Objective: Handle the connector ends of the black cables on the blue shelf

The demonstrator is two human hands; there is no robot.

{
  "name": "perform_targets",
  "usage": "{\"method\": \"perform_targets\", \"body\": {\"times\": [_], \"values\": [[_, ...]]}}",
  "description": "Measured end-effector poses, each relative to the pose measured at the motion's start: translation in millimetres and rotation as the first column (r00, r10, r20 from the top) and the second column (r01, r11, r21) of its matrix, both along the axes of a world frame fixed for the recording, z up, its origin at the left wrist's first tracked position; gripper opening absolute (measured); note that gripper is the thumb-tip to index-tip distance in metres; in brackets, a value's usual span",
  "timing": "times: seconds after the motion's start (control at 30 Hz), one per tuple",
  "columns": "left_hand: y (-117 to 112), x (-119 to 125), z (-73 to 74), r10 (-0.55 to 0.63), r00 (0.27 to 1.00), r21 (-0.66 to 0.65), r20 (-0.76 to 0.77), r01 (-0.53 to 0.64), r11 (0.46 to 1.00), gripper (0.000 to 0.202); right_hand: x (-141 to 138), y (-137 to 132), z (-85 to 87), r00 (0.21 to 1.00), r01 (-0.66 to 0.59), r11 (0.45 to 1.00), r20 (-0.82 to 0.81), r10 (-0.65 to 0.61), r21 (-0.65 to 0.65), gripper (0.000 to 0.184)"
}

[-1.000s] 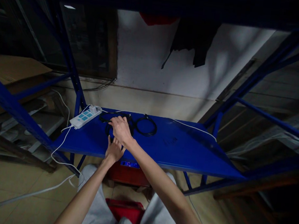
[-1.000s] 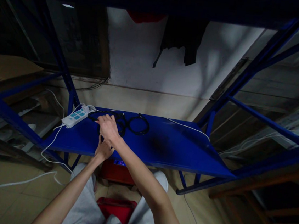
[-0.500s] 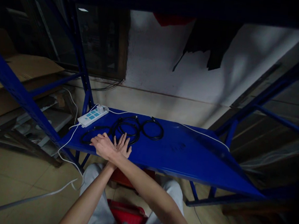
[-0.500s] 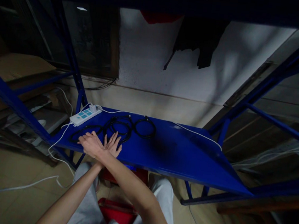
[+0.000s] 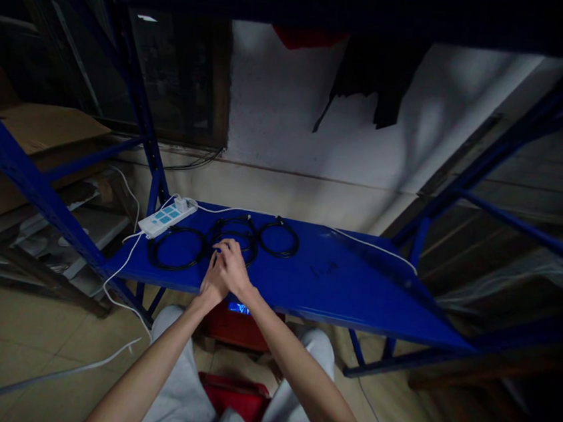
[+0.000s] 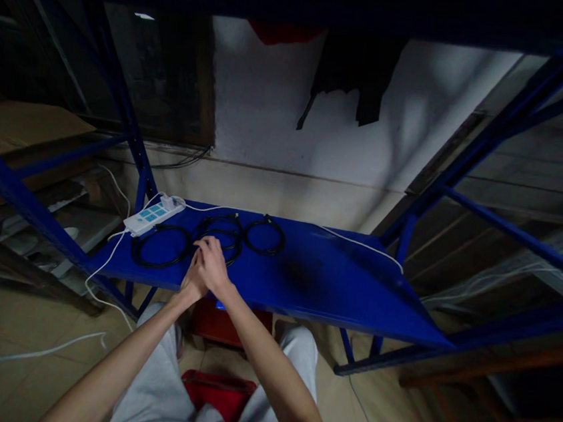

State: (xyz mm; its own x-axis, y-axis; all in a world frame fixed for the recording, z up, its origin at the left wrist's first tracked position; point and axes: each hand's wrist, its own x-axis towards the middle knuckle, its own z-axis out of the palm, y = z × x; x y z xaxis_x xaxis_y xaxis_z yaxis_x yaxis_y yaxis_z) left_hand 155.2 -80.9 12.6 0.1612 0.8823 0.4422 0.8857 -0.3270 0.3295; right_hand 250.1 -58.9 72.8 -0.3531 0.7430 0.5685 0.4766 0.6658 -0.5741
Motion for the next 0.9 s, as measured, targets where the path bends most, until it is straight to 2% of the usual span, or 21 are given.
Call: {"method": "perform_targets", "body": {"times": [0.1,0.17,0.23,0.33,0.4,0.47,0.53,0.57,0.63,0.7,0.77,0.83,0.9], "values": [[-9,3,9.2,-0.013,0.997,0.034,-0.072,0.016,0.999,0.029,82,15,-6.8,0.993,0.076,0.997,-0.094,-0.077,-0.015,0.032],[-13,10,10.6,-0.046,0.988,0.049,-0.147,0.053,0.997,0.028,132,19,-20.4,0.973,0.162,0.979,-0.149,-0.179,-0.121,0.03],[-13,23,8.6,-0.085,0.974,0.076,-0.209,0.103,0.992,0.028,165,21,-34.5,0.962,0.152,0.945,-0.177,-0.209,-0.29,0.029],[-12,49,2.7,-0.152,0.953,0.089,-0.263,0.181,0.979,0.029,178,25,-44.9,0.944,0.054,0.859,-0.254,-0.211,-0.51,0.037],[-13,65,-1.4,-0.233,0.927,0.054,-0.293,0.26,0.964,0.03,169,32,-43.5,0.928,-0.003,0.789,-0.296,-0.227,-0.614,0.049],[-16,75,-4.4,-0.3,0.897,0.021,-0.325,0.324,0.946,0.03,158,40,-38.4,0.907,-0.019,0.697,-0.305,-0.289,-0.717,0.062],[-20,74,-4.7,-0.333,0.867,0.007,-0.371,0.361,0.932,0.033,151,47,-32.7,0.869,-0.017,0.616,-0.316,-0.38,-0.788,0.054],[-22,70,-3.1,-0.342,0.851,0.005,-0.398,0.375,0.927,0.036,150,49,-30.3,0.842,-0.022,0.6,-0.338,-0.42,-0.8,0.044],[-24,56,4.5,-0.361,0.82,-0.009,-0.444,0.398,0.917,0.037,152,49,-26.9,0.791,-0.062,0.623,-0.419,-0.446,-0.779,0.031],[-24,39,17.2,-0.381,0.807,-0.041,-0.452,0.408,0.912,0.026,156,45,-24.6,0.768,-0.121,0.673,-0.499,-0.402,-0.729,0.032],[-22,22,31.8,-0.397,0.823,-0.05,-0.407,0.414,0.909,0.018,161,39,-22.5,0.768,-0.183,0.709,-0.549,-0.33,-0.681,0.034],[-20,12,43.2,-0.367,0.887,0.024,-0.279,0.389,0.921,0.024,166,34,-20.0,0.766,-0.216,0.736,-0.579,-0.28,-0.642,0.036],[-18,11,48.1,-0.246,0.969,0.12,-0.021,0.247,0.962,0.044,170,32,-17.7,0.742,-0.216,0.761,-0.609,-0.279,-0.612,0.036]]}}
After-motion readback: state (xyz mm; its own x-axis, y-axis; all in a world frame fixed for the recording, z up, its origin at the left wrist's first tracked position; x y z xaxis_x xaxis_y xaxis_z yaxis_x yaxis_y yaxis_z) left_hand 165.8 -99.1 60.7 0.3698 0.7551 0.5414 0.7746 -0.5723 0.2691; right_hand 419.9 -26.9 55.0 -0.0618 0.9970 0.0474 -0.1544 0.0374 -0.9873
